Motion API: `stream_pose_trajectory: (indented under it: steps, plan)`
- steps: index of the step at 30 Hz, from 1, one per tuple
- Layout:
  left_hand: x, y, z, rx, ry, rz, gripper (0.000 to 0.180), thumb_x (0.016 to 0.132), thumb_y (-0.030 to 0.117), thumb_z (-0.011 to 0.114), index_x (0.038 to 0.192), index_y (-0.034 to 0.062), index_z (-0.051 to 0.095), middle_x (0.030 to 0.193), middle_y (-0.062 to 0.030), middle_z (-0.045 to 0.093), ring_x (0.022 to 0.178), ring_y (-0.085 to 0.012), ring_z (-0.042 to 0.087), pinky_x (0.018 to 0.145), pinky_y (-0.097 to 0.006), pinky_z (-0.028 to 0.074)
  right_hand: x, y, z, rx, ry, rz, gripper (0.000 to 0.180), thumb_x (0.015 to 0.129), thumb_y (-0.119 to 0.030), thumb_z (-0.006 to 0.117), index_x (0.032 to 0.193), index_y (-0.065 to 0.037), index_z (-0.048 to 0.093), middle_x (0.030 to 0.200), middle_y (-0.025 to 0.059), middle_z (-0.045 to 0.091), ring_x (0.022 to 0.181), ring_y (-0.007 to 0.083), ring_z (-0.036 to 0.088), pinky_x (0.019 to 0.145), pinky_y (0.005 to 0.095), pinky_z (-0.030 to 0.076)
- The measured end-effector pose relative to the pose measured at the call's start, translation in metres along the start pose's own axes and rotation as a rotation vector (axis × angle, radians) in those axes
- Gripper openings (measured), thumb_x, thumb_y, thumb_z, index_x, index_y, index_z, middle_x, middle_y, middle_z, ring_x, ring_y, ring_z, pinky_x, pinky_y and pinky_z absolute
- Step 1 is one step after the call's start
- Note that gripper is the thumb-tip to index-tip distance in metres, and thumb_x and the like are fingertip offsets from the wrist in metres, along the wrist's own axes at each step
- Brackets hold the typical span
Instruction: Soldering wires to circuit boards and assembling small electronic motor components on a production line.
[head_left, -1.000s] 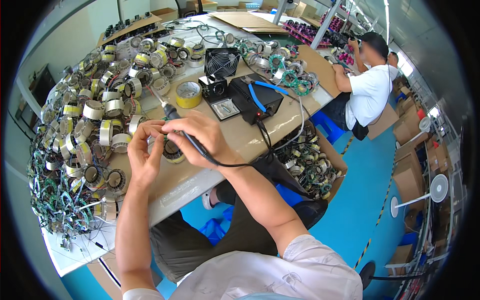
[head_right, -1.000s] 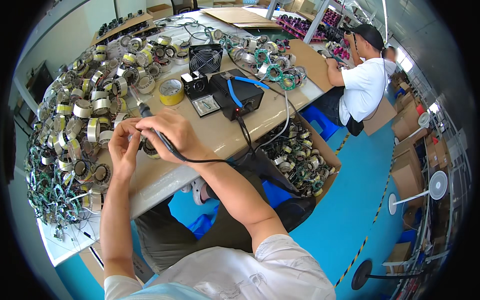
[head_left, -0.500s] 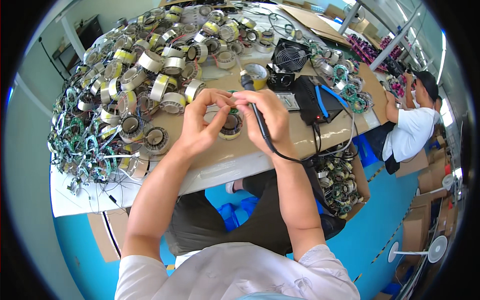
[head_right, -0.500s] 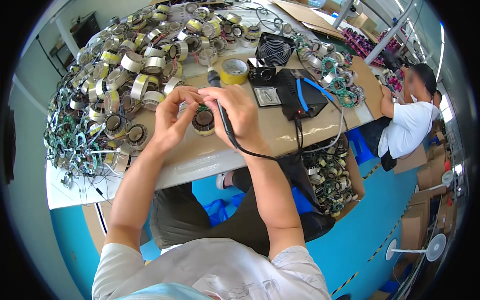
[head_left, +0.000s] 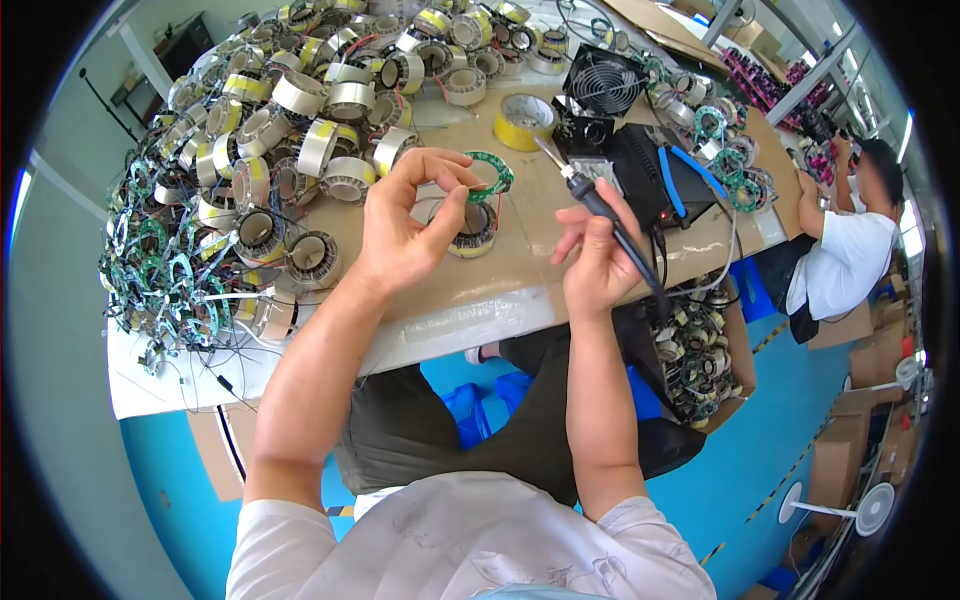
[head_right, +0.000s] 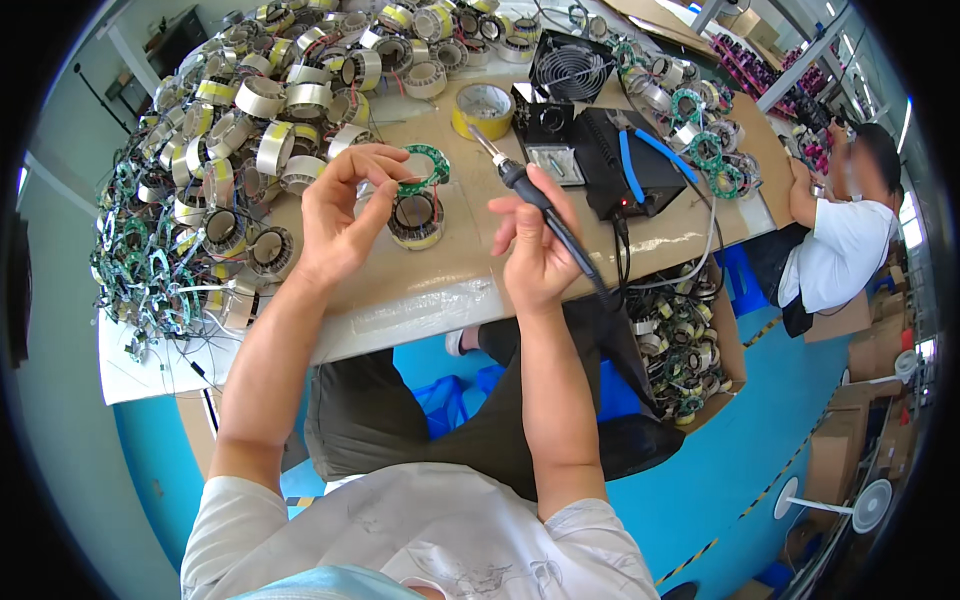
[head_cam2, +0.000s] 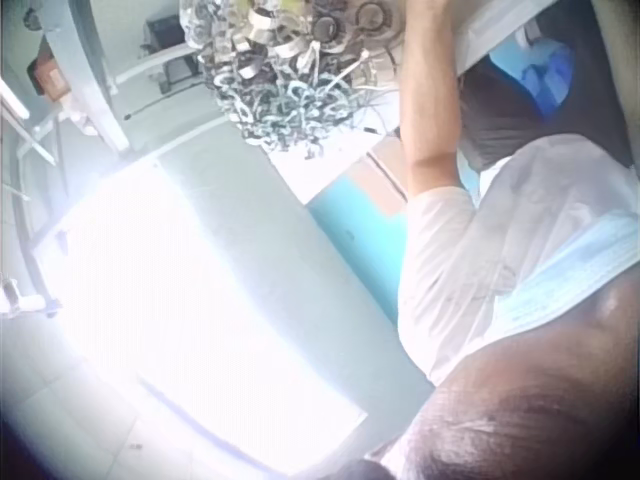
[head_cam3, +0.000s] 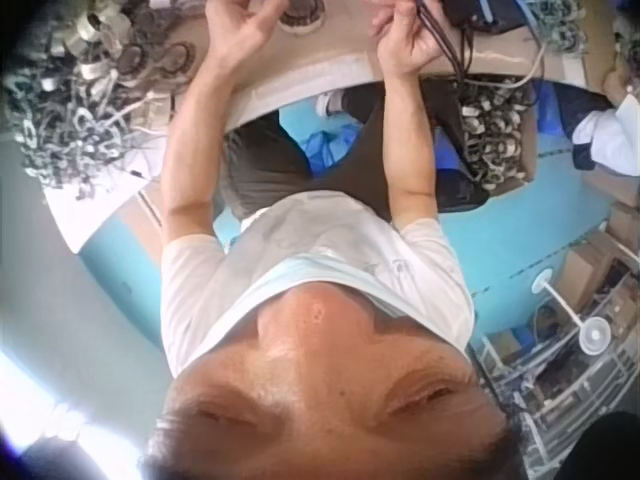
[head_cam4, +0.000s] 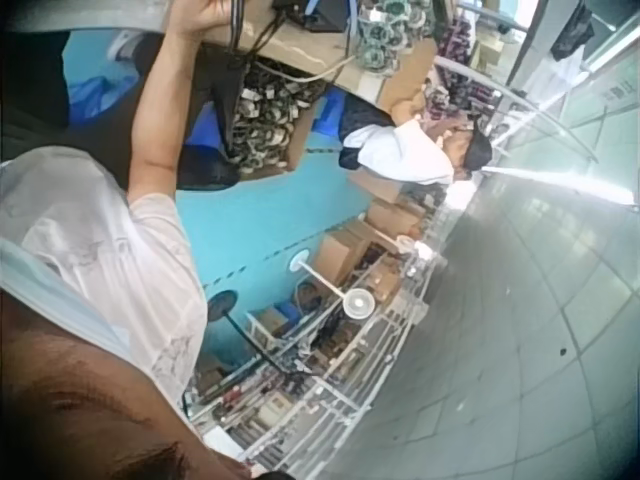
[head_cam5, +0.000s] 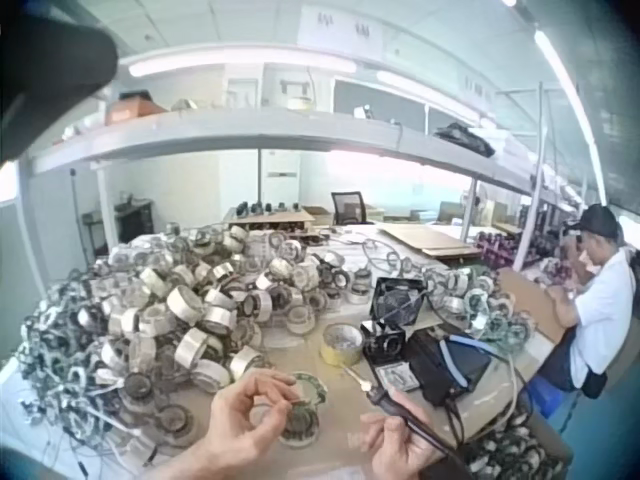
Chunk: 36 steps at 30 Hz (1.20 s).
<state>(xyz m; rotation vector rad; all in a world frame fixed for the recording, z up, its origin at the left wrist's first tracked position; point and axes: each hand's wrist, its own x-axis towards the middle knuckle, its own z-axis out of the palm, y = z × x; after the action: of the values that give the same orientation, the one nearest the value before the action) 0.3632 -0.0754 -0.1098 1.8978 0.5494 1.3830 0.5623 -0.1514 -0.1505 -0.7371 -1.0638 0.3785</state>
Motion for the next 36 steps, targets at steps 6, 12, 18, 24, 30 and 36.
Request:
stream_pose_trajectory:
  steps: [6, 12, 18, 24, 30, 36]
  plan:
    - [0.0022, 0.0007, -0.0008, -0.012, 0.002, 0.006, 0.005, 0.086, -0.003, 0.062, 0.088, 0.0005, 0.059, 0.096, -0.0109, 0.073, 0.112, -0.0247, 0.062, 0.100, -0.039, 0.046, -0.0018, 0.0005, -0.0064, 0.162, 0.119, 0.051, 0.037, 0.106, -0.032, 0.054, 0.117, 0.002, 0.062, 0.076, 0.0086, 0.067, 0.047, 0.0089, 0.051, 0.041, 0.0219, 0.041]
    - [0.0010, 0.0017, -0.0047, -0.022, -0.027, -0.027, 0.003, 0.088, -0.003, 0.062, 0.090, -0.0004, 0.062, 0.100, -0.0130, 0.073, 0.119, -0.0285, 0.059, 0.104, -0.043, 0.042, -0.0030, -0.0031, -0.0078, 0.127, 0.033, 0.042, 0.034, 0.107, -0.025, 0.046, 0.116, 0.004, 0.060, 0.076, 0.0096, 0.062, 0.050, 0.0118, 0.052, 0.039, 0.0256, 0.043]
    - [0.0010, 0.0004, -0.0063, -0.016, -0.031, -0.014, 0.003, 0.088, -0.004, 0.061, 0.089, -0.0010, 0.062, 0.100, -0.0140, 0.072, 0.119, -0.0287, 0.058, 0.104, -0.043, 0.043, -0.0047, -0.0030, -0.0093, 0.139, 0.020, 0.054, 0.032, 0.106, -0.022, 0.046, 0.116, 0.005, 0.059, 0.076, 0.0108, 0.063, 0.050, 0.0123, 0.052, 0.040, 0.0260, 0.045]
    - [0.0021, 0.0022, -0.0028, -0.012, 0.008, 0.005, 0.006, 0.083, -0.006, 0.062, 0.085, -0.0001, 0.060, 0.095, -0.0127, 0.072, 0.112, -0.0258, 0.062, 0.099, -0.040, 0.047, -0.0049, -0.0022, -0.0110, 0.132, 0.000, 0.043, 0.030, 0.105, -0.020, 0.046, 0.115, 0.005, 0.059, 0.077, 0.0123, 0.064, 0.050, 0.0125, 0.053, 0.040, 0.0264, 0.045]
    - [0.0023, 0.0024, -0.0028, 0.012, 0.001, 0.028, 0.006, 0.083, -0.005, 0.062, 0.084, 0.0001, 0.060, 0.094, -0.0109, 0.073, 0.111, -0.0264, 0.063, 0.099, -0.040, 0.047, -0.0047, -0.0022, -0.0100, 0.119, 0.005, 0.051, 0.028, 0.105, -0.019, 0.047, 0.114, 0.006, 0.059, 0.075, 0.0121, 0.063, 0.050, 0.0125, 0.053, 0.040, 0.0258, 0.044]
    - [0.0026, 0.0015, -0.0039, 0.023, 0.002, 0.024, 0.006, 0.082, -0.005, 0.063, 0.084, 0.0001, 0.061, 0.094, -0.0106, 0.073, 0.112, -0.0261, 0.062, 0.099, -0.040, 0.047, -0.0041, -0.0026, -0.0083, 0.116, 0.015, 0.053, 0.027, 0.104, -0.017, 0.048, 0.113, 0.006, 0.060, 0.072, 0.0111, 0.062, 0.050, 0.0122, 0.052, 0.040, 0.0252, 0.044]
